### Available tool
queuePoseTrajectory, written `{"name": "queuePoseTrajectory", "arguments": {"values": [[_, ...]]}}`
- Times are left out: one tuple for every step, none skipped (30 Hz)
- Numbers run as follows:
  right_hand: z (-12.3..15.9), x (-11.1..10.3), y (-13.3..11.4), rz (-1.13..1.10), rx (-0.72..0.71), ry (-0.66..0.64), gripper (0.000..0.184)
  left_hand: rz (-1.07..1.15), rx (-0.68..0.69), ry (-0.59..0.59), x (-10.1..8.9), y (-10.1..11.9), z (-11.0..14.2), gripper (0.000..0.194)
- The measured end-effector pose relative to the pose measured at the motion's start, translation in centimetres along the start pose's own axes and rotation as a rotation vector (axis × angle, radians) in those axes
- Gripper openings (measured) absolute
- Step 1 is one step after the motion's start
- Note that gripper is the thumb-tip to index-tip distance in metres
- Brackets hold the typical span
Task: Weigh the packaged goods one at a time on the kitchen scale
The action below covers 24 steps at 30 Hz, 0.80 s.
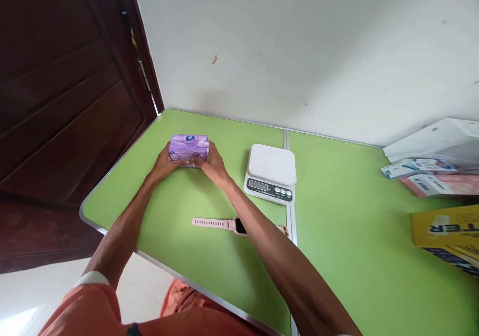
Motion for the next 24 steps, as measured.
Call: {"name": "queuePoseTrajectory", "arguments": {"values": [[0.8,-0.6,-0.2,-0.015,0.029,0.0,0.092,0.006,0.008,-0.003,0.2,0.8,0.2,0.092],[1.6,-1.5,-0.7,-0.025,0.037,0.011,0.094,0.016,0.025,-0.004,0.5,1.9,0.3,0.09],[2.4,-2.7,-1.4,-0.024,0.016,0.033,0.095,0.03,0.048,-0.003,1.0,3.1,0.2,0.089],[3.2,-4.2,-2.2,-0.02,-0.019,0.065,0.094,0.041,0.073,-0.004,1.7,4.3,0.1,0.089],[4.1,-5.8,-3.0,-0.016,-0.056,0.104,0.093,0.047,0.098,-0.014,2.8,5.6,-0.2,0.09],[4.9,-7.5,-3.7,-0.011,-0.084,0.144,0.092,0.049,0.123,-0.034,4.1,6.8,-0.5,0.091],[5.7,-9.2,-4.3,-0.006,-0.1,0.187,0.09,0.054,0.146,-0.062,5.7,7.9,-0.8,0.093],[6.6,-11.0,-4.6,0.002,-0.105,0.232,0.089,0.065,0.167,-0.097,7.4,8.8,-1.2,0.095],[7.5,-12.8,-4.7,0.014,-0.1,0.279,0.088,0.085,0.185,-0.133,9.3,9.5,-1.5,0.097],[8.3,-14.4,-4.6,0.025,-0.089,0.327,0.088,0.114,0.201,-0.17,11.3,10.0,-1.7,0.099],[9.2,-16.0,-4.3,0.036,-0.075,0.373,0.087,0.147,0.215,-0.205,13.2,10.3,-1.9,0.1],[10.0,-17.3,-3.9,0.045,-0.061,0.414,0.086,0.176,0.227,-0.236,15.0,10.5,-2.0,0.101],[10.7,-18.5,-3.4,0.053,-0.048,0.45,0.085,0.196,0.238,-0.264,16.6,10.6,-2.1,0.102],[11.4,-19.6,-2.7,0.059,-0.036,0.479,0.084,0.204,0.25,-0.289,18.1,10.6,-2.2,0.103],[11.9,-20.4,-2.1,0.063,-0.025,0.503,0.083,0.201,0.261,-0.31,19.4,10.6,-2.2,0.104],[12.2,-21.2,-1.3,0.064,-0.013,0.521,0.083,0.191,0.269,-0.327,20.4,10.5,-2.2,0.104],[12.4,-21.8,-0.5,0.065,0.004,0.534,0.084,0.177,0.274,-0.342,21.3,10.4,-2.1,0.104],[12.5,-22.2,0.2,0.064,0.023,0.543,0.085,0.158,0.276,-0.355,21.9,10.3,-2.1,0.102],[12.5,-22.6,1.0,0.062,0.044,0.547,0.087,0.134,0.276,-0.364,22.4,10.1,-2.1,0.101],[12.5,-22.9,1.6,0.059,0.061,0.546,0.088,0.105,0.273,-0.368,22.7,10.0,-2.1,0.099],[12.4,-23.0,2.2,0.056,0.071,0.544,0.089,0.074,0.268,-0.369,22.8,9.8,-2.1,0.098],[12.3,-23.1,2.6,0.054,0.072,0.542,0.089,0.044,0.263,-0.368,22.9,9.7,-2.1,0.096],[12.2,-23.1,3.0,0.053,0.063,0.542,0.088,0.019,0.258,-0.365,23.0,9.6,-2.0,0.096],[12.1,-23.1,3.2,0.057,0.048,0.547,0.087,0.004,0.254,-0.364,23.0,9.6,-2.0,0.095]]}}
Point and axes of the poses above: each hand's wrist, its own z-axis away from the middle knuckle, its own x-axis out of the palm, y = z × x, the point moved 6 cm from there along -z, towards the middle knuckle, and after that the axes turned 13 degrees about x, right-handed, at the moved point
